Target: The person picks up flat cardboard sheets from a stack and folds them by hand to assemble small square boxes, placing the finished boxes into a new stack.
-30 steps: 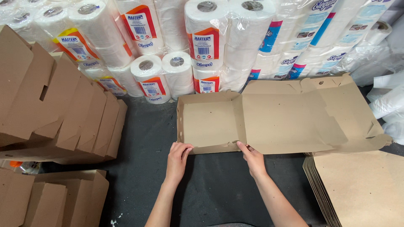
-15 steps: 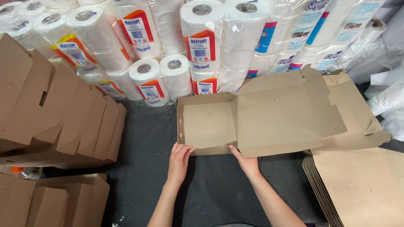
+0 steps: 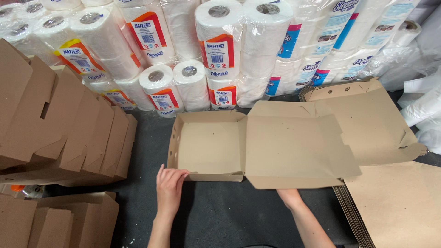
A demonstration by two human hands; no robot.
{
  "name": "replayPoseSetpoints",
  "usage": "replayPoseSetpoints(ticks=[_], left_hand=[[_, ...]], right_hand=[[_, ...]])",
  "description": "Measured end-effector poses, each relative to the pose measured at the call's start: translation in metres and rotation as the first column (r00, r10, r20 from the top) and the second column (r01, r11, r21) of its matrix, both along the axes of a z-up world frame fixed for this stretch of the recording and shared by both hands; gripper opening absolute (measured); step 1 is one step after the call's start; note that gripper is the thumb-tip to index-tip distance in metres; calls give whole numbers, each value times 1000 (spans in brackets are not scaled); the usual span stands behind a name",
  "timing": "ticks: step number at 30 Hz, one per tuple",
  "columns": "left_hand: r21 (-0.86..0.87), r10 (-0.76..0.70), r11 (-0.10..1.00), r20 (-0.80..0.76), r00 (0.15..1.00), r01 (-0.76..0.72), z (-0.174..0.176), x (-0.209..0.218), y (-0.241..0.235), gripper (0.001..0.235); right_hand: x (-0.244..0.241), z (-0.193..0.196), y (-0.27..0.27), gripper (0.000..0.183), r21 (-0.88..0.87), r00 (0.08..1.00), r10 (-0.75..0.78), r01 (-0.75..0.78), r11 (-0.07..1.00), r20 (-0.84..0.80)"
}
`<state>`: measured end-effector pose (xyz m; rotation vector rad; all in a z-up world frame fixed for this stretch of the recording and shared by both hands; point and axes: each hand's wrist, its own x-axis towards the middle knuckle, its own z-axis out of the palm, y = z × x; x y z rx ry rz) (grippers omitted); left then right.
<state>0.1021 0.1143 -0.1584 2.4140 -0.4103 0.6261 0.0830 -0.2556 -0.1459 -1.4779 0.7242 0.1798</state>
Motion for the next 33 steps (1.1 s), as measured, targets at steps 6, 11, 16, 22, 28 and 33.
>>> replayPoseSetpoints(ticks=[6,11,16,22,28,33], left_hand=[[198,128,971,60,990,-138,16,-39,58,10],[249,215,936,147,965,-247,30,-58,29,21],[130,-229,965,-16,973,229,36,-61,-68,56],[13,-560,828,27,828,560,30,-34,-135,40],[-299,-353,906,-144,925,299,4,-19,-155,15],[-408,-256,909,-397,881,80,8,-19,-157,14]], right_hand=[[-34,-23,-59,51,217,912,-401,375,901,86],[-43,-16,-76,86,299,848,-405,310,902,341],[-37,33,-53,89,218,832,-446,393,893,328],[-43,28,-64,75,147,838,-381,352,924,390],[-58,-27,-100,32,160,782,-255,199,967,568],[-59,-50,-111,8,97,762,-190,165,981,619]])
